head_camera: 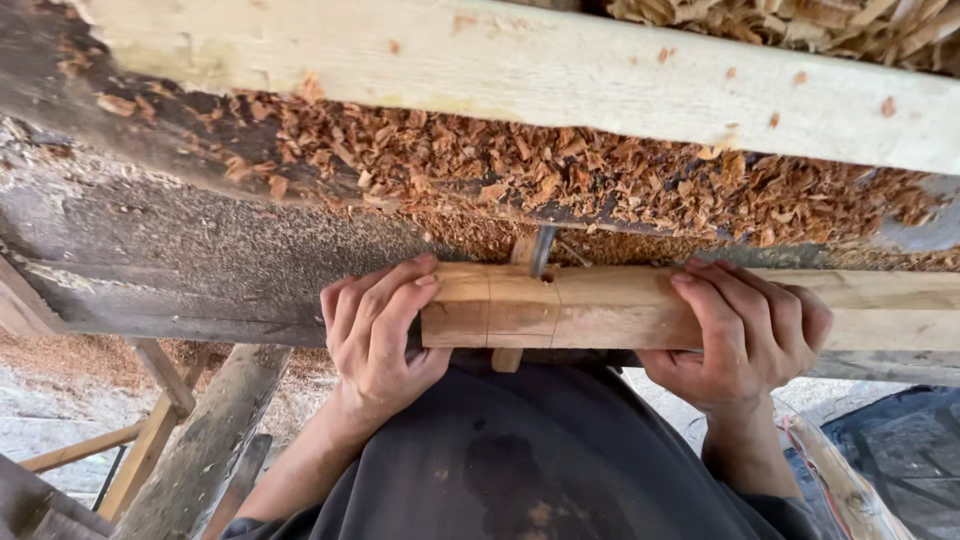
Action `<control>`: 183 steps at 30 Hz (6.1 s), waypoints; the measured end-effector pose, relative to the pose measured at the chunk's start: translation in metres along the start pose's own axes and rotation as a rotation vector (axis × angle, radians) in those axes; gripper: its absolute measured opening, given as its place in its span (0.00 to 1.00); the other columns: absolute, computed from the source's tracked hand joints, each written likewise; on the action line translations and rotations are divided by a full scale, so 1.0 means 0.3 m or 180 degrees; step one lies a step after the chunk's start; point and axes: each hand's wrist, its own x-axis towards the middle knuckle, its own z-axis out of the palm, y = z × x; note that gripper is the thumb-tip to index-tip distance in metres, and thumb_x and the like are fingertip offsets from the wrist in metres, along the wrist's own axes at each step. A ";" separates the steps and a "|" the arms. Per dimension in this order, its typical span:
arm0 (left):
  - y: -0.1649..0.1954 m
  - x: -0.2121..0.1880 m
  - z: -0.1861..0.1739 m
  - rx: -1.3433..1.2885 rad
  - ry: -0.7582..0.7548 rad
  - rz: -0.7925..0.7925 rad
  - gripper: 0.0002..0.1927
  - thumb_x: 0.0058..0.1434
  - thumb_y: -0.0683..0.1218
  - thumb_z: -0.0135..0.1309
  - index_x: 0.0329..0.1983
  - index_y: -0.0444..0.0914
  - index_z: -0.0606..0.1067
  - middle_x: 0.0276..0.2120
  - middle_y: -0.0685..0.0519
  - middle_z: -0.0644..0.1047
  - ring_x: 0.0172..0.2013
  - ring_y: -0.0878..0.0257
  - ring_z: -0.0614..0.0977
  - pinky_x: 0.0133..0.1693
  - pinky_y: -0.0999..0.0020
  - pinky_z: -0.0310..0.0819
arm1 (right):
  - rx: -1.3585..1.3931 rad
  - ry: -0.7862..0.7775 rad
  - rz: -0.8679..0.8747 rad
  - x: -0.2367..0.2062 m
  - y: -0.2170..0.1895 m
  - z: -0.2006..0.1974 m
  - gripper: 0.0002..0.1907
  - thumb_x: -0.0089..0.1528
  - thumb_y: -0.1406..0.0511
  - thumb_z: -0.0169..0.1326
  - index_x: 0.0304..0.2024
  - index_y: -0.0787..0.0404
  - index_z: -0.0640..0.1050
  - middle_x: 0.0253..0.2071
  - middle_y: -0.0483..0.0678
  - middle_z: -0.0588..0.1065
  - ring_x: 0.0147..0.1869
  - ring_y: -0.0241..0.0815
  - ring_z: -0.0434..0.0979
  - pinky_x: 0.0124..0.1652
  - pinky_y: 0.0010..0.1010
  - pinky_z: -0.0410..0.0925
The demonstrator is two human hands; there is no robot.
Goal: The person uses a foot-powered drawknife to carve notches into a wooden plank. They repeatedly position the plank under the blade, press a foot pedal to lower the blade, and remove wood shavings to form rectangular indentations.
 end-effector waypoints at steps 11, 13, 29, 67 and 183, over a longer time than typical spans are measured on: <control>-0.028 0.013 -0.005 -0.0052 0.0034 0.0111 0.25 0.51 0.37 0.63 0.53 0.36 0.72 0.53 0.48 0.80 0.49 0.56 0.82 0.51 0.58 0.71 | -0.0058 -0.0071 -0.0015 0.027 -0.003 0.005 0.15 0.61 0.51 0.59 0.40 0.53 0.80 0.41 0.43 0.83 0.46 0.45 0.80 0.52 0.42 0.64; -0.033 0.020 -0.009 -0.0087 0.0048 0.0184 0.24 0.54 0.36 0.64 0.54 0.36 0.71 0.54 0.48 0.79 0.50 0.56 0.82 0.53 0.58 0.71 | -0.0065 -0.0097 -0.0066 0.025 0.005 0.005 0.15 0.60 0.52 0.60 0.40 0.53 0.81 0.41 0.43 0.83 0.45 0.45 0.80 0.52 0.42 0.64; -0.051 0.037 0.004 -0.0073 0.0058 0.0195 0.24 0.53 0.35 0.61 0.54 0.37 0.72 0.54 0.49 0.79 0.51 0.56 0.82 0.54 0.57 0.68 | -0.0098 0.0008 -0.0117 0.039 0.017 0.017 0.21 0.60 0.47 0.63 0.41 0.55 0.79 0.41 0.45 0.80 0.45 0.48 0.78 0.50 0.45 0.64; 0.001 0.021 0.011 -0.0061 -0.0053 0.0057 0.25 0.52 0.38 0.65 0.53 0.38 0.72 0.53 0.50 0.79 0.50 0.55 0.81 0.56 0.56 0.68 | -0.0037 -0.0164 -0.0082 -0.005 0.044 -0.008 0.18 0.60 0.50 0.61 0.42 0.54 0.81 0.42 0.44 0.82 0.46 0.46 0.78 0.53 0.43 0.63; 0.068 0.052 0.016 0.0053 -0.0093 -0.0013 0.21 0.55 0.32 0.59 0.52 0.38 0.75 0.53 0.52 0.81 0.53 0.58 0.82 0.57 0.59 0.69 | -0.0051 -0.0232 -0.0303 -0.036 0.118 -0.025 0.25 0.61 0.42 0.60 0.39 0.55 0.79 0.39 0.45 0.81 0.45 0.46 0.78 0.52 0.42 0.62</control>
